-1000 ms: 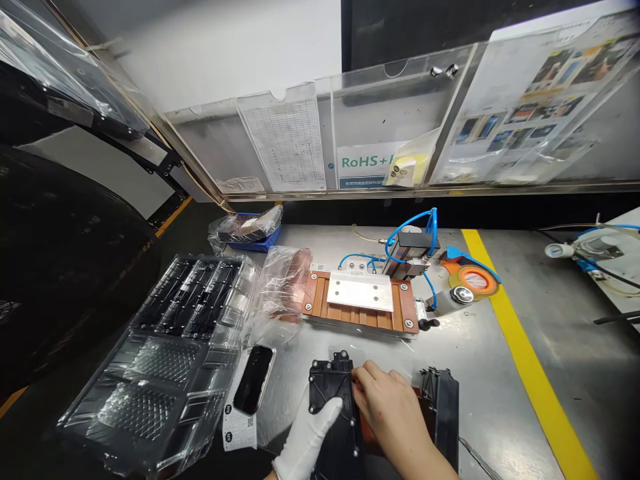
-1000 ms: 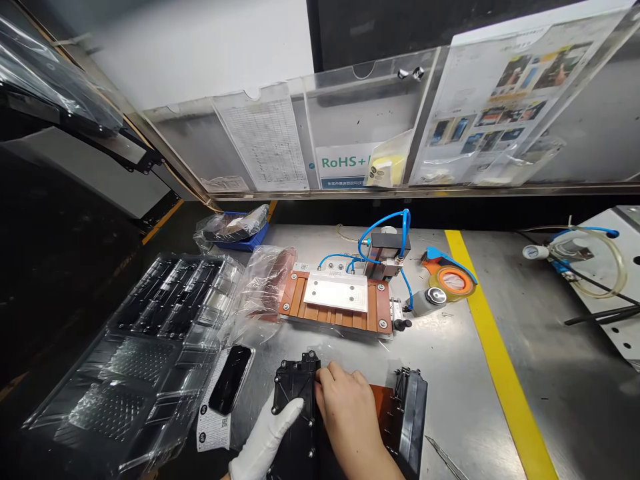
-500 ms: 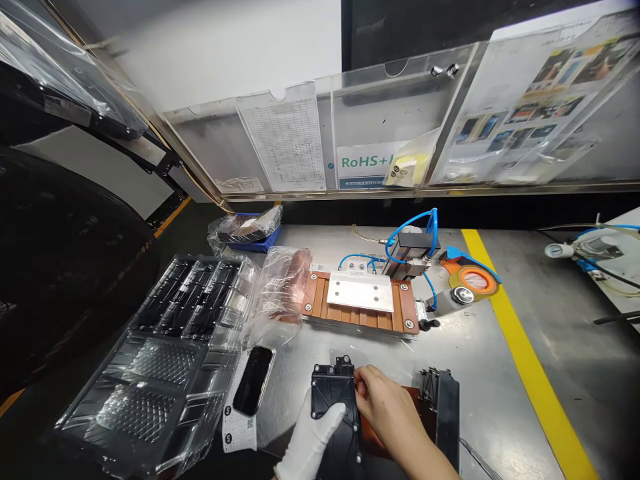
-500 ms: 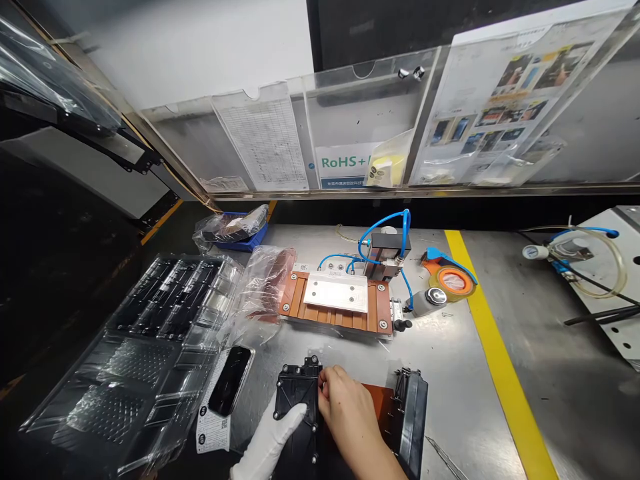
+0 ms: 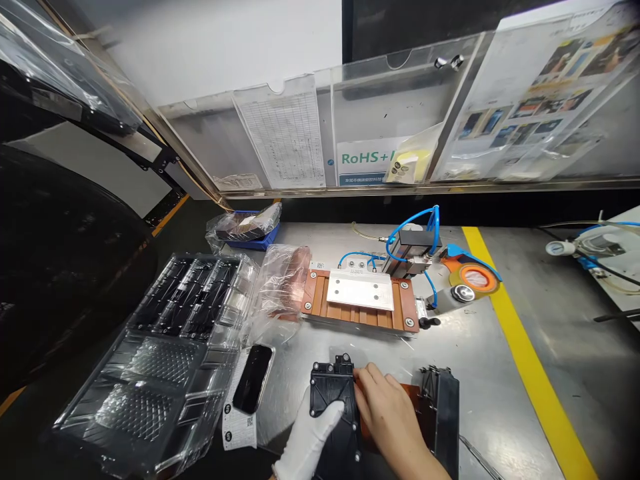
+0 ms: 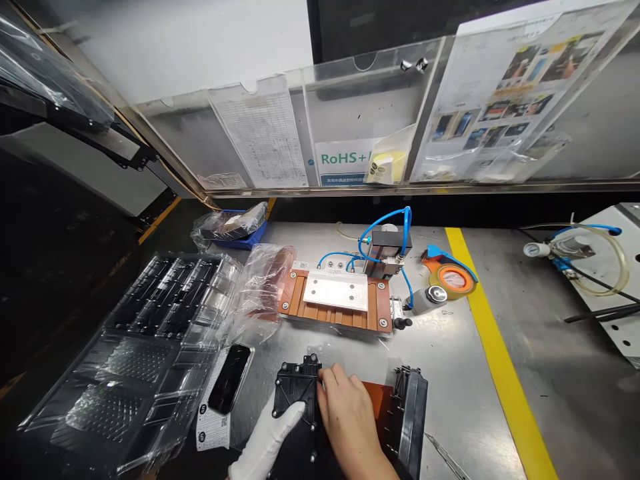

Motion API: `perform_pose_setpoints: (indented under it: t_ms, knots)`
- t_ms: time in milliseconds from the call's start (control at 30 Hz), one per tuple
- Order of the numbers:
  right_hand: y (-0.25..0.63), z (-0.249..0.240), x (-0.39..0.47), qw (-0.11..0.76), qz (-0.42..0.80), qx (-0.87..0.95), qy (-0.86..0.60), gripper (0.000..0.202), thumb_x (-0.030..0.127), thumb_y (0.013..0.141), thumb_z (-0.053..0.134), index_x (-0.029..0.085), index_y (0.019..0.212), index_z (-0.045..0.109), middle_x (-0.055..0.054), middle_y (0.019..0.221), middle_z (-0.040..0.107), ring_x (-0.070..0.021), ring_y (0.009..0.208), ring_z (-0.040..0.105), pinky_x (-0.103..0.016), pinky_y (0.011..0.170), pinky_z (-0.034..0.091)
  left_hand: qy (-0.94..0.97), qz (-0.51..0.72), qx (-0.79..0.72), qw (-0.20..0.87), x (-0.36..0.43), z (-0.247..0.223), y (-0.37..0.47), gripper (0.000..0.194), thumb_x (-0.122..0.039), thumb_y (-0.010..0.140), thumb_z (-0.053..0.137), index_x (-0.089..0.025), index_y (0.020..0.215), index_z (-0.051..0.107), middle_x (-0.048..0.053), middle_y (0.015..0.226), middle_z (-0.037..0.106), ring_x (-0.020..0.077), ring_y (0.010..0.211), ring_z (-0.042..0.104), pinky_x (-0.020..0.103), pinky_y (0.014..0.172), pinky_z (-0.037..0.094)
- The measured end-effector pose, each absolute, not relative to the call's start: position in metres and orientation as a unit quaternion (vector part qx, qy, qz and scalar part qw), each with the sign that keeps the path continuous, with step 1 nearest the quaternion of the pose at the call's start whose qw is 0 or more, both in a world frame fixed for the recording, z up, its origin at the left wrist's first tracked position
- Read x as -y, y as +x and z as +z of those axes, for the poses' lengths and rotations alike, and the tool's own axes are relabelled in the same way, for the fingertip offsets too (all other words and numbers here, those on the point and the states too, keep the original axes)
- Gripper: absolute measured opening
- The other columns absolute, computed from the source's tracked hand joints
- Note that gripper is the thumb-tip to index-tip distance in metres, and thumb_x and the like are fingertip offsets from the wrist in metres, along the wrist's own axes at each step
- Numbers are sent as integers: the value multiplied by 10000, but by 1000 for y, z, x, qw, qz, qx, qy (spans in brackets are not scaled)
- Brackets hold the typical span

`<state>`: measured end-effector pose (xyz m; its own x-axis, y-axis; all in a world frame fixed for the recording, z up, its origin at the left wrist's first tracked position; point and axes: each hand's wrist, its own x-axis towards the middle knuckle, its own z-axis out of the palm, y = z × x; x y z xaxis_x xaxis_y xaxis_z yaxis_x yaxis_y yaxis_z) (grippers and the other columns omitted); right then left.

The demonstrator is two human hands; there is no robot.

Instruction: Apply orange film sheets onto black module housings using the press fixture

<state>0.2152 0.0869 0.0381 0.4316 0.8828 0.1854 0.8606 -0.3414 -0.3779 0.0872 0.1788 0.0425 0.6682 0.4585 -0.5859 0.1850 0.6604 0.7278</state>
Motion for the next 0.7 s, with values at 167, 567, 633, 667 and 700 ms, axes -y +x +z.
perform_pose_setpoints:
  t_ms: [167,567,633,667,700]
  knots:
    - [208,41,-84,213,40,549,-807,299,214,1004,192,204,905,474,-32,714,584,-191,559,584,-297,506,450,375,81,-372,845,-181,51,89,604,-502,737,742,-181,1233,617,125,1265,623,283,1220,534,386,1109,342]
    - [217,45,-91,168,41,586,-792,300,207,770,710,249,1055,628,2,791,602,-187,609,581,-314,571,360,236,-8,-494,837,-192,43,70,469,-510,660,785,-176,980,705,100,1018,730,303,1223,552,420,1124,342]
    - [213,42,-96,170,46,591,-787,213,154,758,675,226,956,647,-2,765,598,-196,637,587,-325,581,340,277,10,-488,828,-193,39,68,390,-497,657,782,-200,902,721,105,1055,724,320,1266,513,440,1140,322]
    - [211,41,-99,171,50,595,-784,146,130,771,640,215,890,644,-4,745,593,-197,633,585,-331,584,334,292,16,-491,821,-193,36,65,356,-483,653,783,-213,877,725,105,1070,721,333,1277,500,459,1142,319]
    - [208,39,-101,172,55,598,-781,108,108,795,593,205,824,629,-7,725,588,-195,620,579,-336,584,330,305,22,-501,810,-192,34,61,333,-463,641,791,-226,866,728,102,1089,716,346,1292,483,479,1145,311]
